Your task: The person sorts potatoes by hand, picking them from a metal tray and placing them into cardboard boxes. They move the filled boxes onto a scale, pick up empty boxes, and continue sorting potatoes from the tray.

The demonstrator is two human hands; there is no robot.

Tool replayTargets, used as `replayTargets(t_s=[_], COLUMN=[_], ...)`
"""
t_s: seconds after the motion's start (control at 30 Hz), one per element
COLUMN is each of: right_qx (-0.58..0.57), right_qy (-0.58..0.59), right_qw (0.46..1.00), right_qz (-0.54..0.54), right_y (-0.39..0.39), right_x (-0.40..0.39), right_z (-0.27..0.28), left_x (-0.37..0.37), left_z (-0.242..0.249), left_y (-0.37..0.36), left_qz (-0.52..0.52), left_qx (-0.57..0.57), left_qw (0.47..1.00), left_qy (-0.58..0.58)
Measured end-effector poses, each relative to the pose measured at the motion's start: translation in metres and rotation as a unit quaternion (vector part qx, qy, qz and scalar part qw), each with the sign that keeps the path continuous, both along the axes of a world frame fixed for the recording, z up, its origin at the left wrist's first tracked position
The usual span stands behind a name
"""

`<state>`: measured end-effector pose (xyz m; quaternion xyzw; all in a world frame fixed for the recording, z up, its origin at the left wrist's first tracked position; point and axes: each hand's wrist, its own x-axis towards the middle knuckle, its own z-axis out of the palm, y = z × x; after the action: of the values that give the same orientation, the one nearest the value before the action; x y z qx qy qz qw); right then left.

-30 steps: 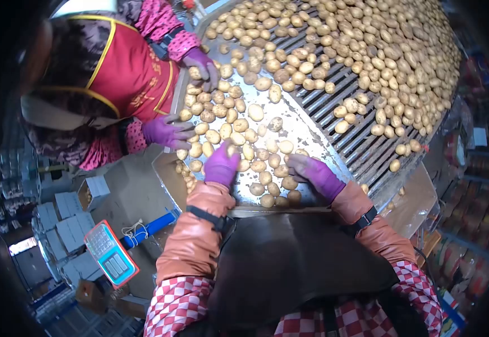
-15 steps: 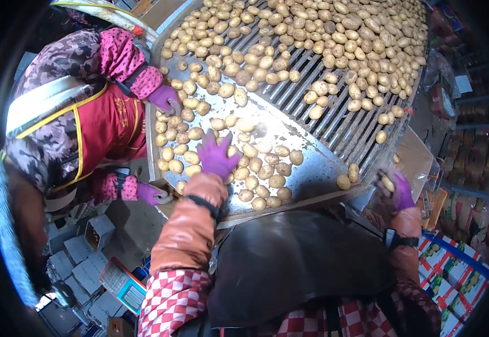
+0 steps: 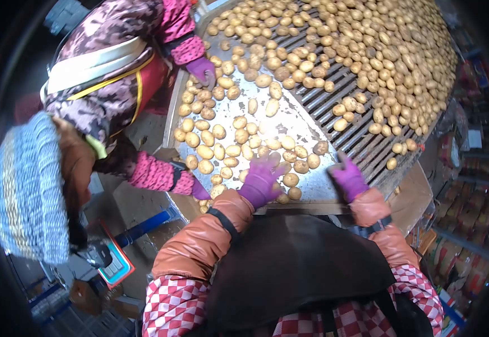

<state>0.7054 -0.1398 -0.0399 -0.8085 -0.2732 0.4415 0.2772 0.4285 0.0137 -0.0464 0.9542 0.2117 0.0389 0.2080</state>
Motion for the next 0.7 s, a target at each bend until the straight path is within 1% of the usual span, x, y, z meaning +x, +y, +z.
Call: replayTargets(t_s=[0.03,0.07,0.1,0.13,0.17,0.23,0.27,0.3,0.33,0.37,0.43,0.47,0.5,0.57,0.63,0.7], right_qx=[0.008,0.017,-0.121,-0.092,-0.065,-0.028,-0.007,0.082,0.078,0.077,0.075,0.173,0.269,0.164,0.099,0.184], right_qy=[-0.012,-0.108,-0.173,-0.127,-0.08,0.002,0.043,-0.017,-0.019,-0.021,0.038,-0.08,-0.196,-0.236,-0.322,-0.329], right_qw=[0.997,0.986,0.947,0.948,0.946,0.925,0.909,0.932,0.948,0.962,0.98,0.959,0.913,0.912,0.897,0.886], right_qz=[0.069,0.122,0.241,0.276,0.308,0.38,0.414,0.353,0.309,0.263,0.179,0.21,0.237,0.294,0.286,0.271], right_y=[0.015,0.026,0.049,0.055,0.058,0.063,0.07,0.08,0.101,0.13,0.18,0.206,0.231,0.272,0.292,0.294], right_x=[-0.022,-0.051,-0.07,-0.071,-0.07,-0.062,-0.058,-0.063,-0.061,-0.056,-0.048,-0.039,-0.033,-0.032,-0.037,-0.038], right_z=[-0.022,-0.029,-0.002,0.006,0.009,0.002,-0.001,0.005,0.011,0.017,0.024,0.007,-0.011,0.001,-0.018,-0.048], left_x=[-0.003,-0.007,-0.013,-0.019,-0.027,-0.041,-0.046,-0.052,-0.055,-0.056,-0.059,-0.062,-0.064,-0.068,-0.068,-0.065], left_z=[-0.003,-0.004,-0.009,-0.011,-0.014,-0.014,-0.018,-0.022,-0.027,-0.03,-0.032,-0.028,-0.028,-0.032,-0.034,-0.031], left_y=[-0.008,-0.003,0.008,0.018,0.023,0.037,0.039,0.039,0.039,0.036,0.017,0.013,0.011,0.007,0.007,0.01], left_qz=[-0.074,-0.067,-0.061,-0.058,0.001,0.114,0.171,0.226,0.277,0.288,0.304,0.289,0.281,0.272,0.276,0.27], left_qx=[0.029,0.035,0.043,0.05,0.084,0.055,0.051,0.044,0.038,0.034,0.022,-0.002,-0.011,-0.027,-0.027,-0.022], left_qw=[0.997,0.997,0.997,0.997,0.994,0.991,0.982,0.97,0.956,0.955,0.952,0.956,0.958,0.959,0.958,0.96], left_qy=[-0.017,-0.006,0.003,0.012,0.068,0.041,0.055,0.073,0.091,0.07,0.033,0.053,0.059,0.07,0.076,0.072])
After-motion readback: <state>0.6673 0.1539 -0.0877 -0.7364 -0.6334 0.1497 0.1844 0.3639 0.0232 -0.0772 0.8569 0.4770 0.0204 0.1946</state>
